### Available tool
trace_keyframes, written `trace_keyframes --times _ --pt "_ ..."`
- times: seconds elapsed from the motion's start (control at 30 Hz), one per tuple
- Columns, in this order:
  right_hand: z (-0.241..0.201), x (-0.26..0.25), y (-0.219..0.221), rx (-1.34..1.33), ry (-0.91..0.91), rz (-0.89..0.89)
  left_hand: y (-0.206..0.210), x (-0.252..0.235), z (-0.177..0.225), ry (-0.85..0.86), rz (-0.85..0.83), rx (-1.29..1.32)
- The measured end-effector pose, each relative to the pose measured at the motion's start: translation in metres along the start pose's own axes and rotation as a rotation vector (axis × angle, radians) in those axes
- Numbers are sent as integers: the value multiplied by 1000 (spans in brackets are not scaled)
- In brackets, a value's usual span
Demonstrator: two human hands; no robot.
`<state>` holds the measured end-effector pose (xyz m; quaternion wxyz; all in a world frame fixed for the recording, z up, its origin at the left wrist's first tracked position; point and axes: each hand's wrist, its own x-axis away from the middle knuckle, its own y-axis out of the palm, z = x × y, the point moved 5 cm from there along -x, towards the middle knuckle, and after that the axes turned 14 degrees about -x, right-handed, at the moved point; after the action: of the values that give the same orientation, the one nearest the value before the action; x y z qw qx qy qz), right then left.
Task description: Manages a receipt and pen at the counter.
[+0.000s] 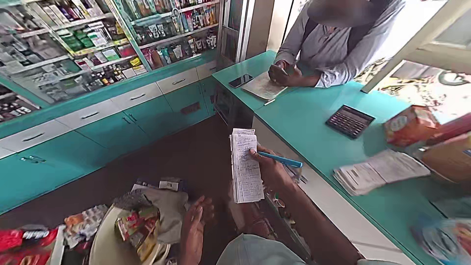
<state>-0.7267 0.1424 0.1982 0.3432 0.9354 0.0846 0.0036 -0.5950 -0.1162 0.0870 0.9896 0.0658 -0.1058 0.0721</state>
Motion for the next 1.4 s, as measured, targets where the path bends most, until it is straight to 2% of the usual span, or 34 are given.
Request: trace_keyframes --times 0.13,0.27,0.37,0.5,0.7,0.87,1.03,1.23,1.4 --pt "18 -114 -1 -3 -32 1 -28 -119 5 -43 -11 26" --pt "26 -223 13 -15 -26 31 -19 -250 67 58 -95 -15" --pt "22 -291 17 -5 -58 60 13 -347 122 165 -234 -75" --pt "17 -366 10 -27 -92 121 76 -448 181 259 -413 -172" --pt "12 -483 -12 0 -214 140 141 -577 218 310 -510 -126" --pt "2 -564 -44 126 -320 223 174 -677 238 350 -531 -208" --pt "3 -613 -63 450 -385 385 207 -741 249 184 -711 -177" --pt "0 -650 -91 256 -456 589 244 -819 248 53 -927 -213" --pt "13 -684 -93 147 -533 746 266 -868 245 93 -992 -219"
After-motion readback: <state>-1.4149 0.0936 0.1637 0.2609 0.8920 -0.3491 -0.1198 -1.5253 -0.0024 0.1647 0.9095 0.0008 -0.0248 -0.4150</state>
